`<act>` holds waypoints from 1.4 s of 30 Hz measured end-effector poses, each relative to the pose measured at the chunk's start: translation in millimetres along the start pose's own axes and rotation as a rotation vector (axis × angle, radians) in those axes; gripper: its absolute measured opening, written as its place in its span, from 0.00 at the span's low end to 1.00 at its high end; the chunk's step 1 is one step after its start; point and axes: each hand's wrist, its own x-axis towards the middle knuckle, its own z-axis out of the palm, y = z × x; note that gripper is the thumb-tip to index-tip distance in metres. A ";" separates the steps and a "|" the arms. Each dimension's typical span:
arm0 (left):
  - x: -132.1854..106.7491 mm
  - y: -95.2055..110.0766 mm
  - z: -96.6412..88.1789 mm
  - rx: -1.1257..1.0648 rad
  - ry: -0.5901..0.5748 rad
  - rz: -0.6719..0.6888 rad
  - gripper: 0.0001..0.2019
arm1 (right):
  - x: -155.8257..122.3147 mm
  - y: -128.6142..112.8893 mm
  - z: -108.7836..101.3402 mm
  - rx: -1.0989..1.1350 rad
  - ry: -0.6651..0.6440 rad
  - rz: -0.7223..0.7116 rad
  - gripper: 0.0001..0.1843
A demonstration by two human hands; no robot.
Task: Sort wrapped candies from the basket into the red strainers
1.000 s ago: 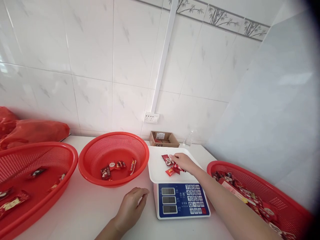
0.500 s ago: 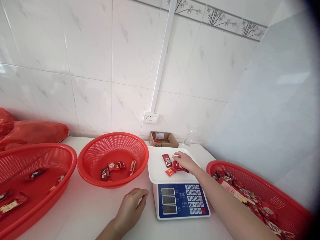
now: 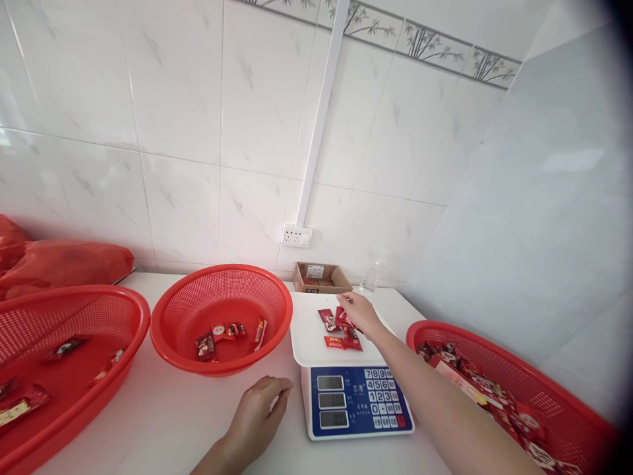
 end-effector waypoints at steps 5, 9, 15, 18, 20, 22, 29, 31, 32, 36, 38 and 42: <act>0.4 2.0 -1.7 -0.003 0.024 0.005 0.10 | -2.6 -15.2 25.4 0.010 0.006 -0.101 0.14; 0.7 3.8 -3.2 0.001 0.032 0.000 0.10 | -3.4 -14.9 33.2 0.007 0.031 -0.113 0.13; 1.6 1.2 -0.3 -0.002 0.016 0.000 0.11 | -16.2 -11.2 26.5 -0.177 -0.083 -0.237 0.15; 0.9 0.2 0.9 -0.006 0.017 0.000 0.11 | -27.2 -12.6 28.1 -0.284 -0.125 -0.394 0.16; 0.1 0.6 0.6 -0.016 0.017 -0.002 0.11 | -34.5 -15.3 31.5 -0.334 -0.140 -0.494 0.15; -0.5 1.4 -0.3 -0.026 0.016 -0.007 0.11 | -40.8 -18.8 35.1 -0.373 -0.165 -0.572 0.16; 0.3 1.9 -0.9 -0.018 0.004 -0.007 0.11 | -38.6 -20.7 28.9 -0.298 -0.157 -0.492 0.06; 0.3 1.2 -0.4 -0.013 0.001 0.000 0.11 | -32.9 -16.3 21.6 -0.171 -0.131 -0.367 0.06; 0.2 0.9 -0.2 -0.011 0.001 0.001 0.11 | -30.9 -13.8 18.2 -0.117 -0.132 -0.329 0.07; -0.5 0.5 -0.3 -0.010 0.022 0.009 0.11 | -33.2 -7.4 10.7 -0.091 -0.275 -0.381 0.08; -0.5 0.6 -0.9 -0.012 0.032 0.012 0.10 | -37.9 -6.3 8.2 -0.126 -0.308 -0.427 0.07; -0.1 1.6 -2.8 -0.019 0.018 -0.010 0.11 | -40.2 2.3 -7.2 -0.079 -0.246 -0.390 0.07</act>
